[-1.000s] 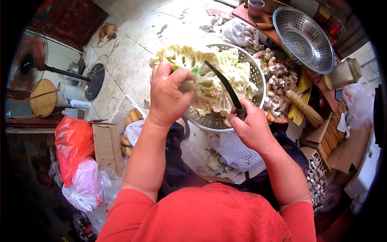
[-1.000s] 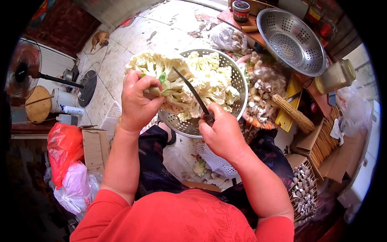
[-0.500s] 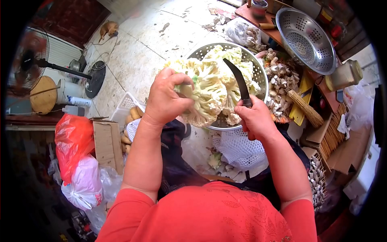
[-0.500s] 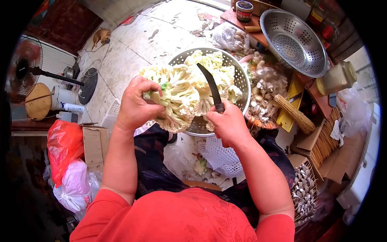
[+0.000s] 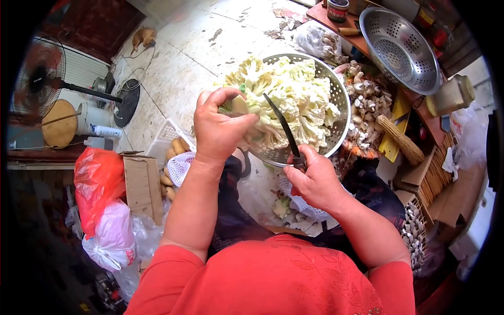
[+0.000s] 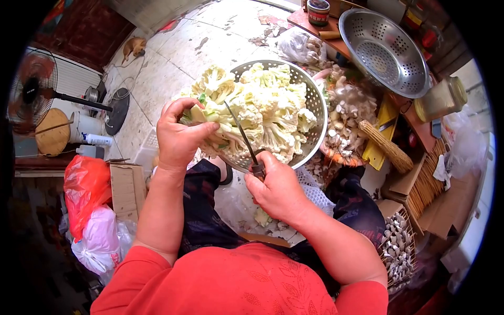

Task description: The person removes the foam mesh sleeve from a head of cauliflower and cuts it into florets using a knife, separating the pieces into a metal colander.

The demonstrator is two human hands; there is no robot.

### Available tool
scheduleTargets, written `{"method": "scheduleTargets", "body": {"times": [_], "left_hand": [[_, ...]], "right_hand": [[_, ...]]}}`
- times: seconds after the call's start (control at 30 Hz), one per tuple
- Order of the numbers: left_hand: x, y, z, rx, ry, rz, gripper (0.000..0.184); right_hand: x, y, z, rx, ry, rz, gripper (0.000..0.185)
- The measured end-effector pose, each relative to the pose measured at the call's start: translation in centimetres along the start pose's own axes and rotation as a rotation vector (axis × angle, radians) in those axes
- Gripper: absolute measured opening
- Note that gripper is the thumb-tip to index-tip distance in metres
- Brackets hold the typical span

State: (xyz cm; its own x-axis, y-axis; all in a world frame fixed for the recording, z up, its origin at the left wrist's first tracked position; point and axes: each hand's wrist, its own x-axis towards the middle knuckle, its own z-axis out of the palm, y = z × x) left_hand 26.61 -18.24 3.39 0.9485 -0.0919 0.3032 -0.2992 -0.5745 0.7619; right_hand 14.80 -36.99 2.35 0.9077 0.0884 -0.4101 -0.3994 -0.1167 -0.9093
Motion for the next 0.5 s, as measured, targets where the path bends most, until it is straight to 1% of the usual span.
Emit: {"method": "scheduleTargets", "body": {"times": [0.13,0.2,0.33,0.4,0.43,0.5], "left_hand": [[-0.1,0.5,0.4,0.009,-0.005,0.024,0.038],[-0.1,0.3,0.6,0.03,0.024,0.098,0.039],[-0.3,0.6,1.1,0.04,0.045,0.127,0.037],[-0.5,0.6,1.3,0.095,0.076,0.228,0.036],[-0.6,0.5,1.4,0.095,0.074,0.229,0.036],[-0.7,0.5,1.8,0.172,0.115,0.314,0.036]], "right_hand": [[0.2,0.9,-0.1,-0.049,0.009,-0.037,0.021],[0.2,1.2,-0.1,-0.062,0.031,-0.096,0.02],[0.1,0.8,-0.1,-0.119,0.063,-0.102,0.02],[0.3,0.8,0.0,-0.222,0.102,-0.125,0.02],[0.4,0.9,0.0,-0.22,0.103,-0.125,0.02],[0.7,1.1,0.0,-0.192,0.066,-0.093,0.02]]}}
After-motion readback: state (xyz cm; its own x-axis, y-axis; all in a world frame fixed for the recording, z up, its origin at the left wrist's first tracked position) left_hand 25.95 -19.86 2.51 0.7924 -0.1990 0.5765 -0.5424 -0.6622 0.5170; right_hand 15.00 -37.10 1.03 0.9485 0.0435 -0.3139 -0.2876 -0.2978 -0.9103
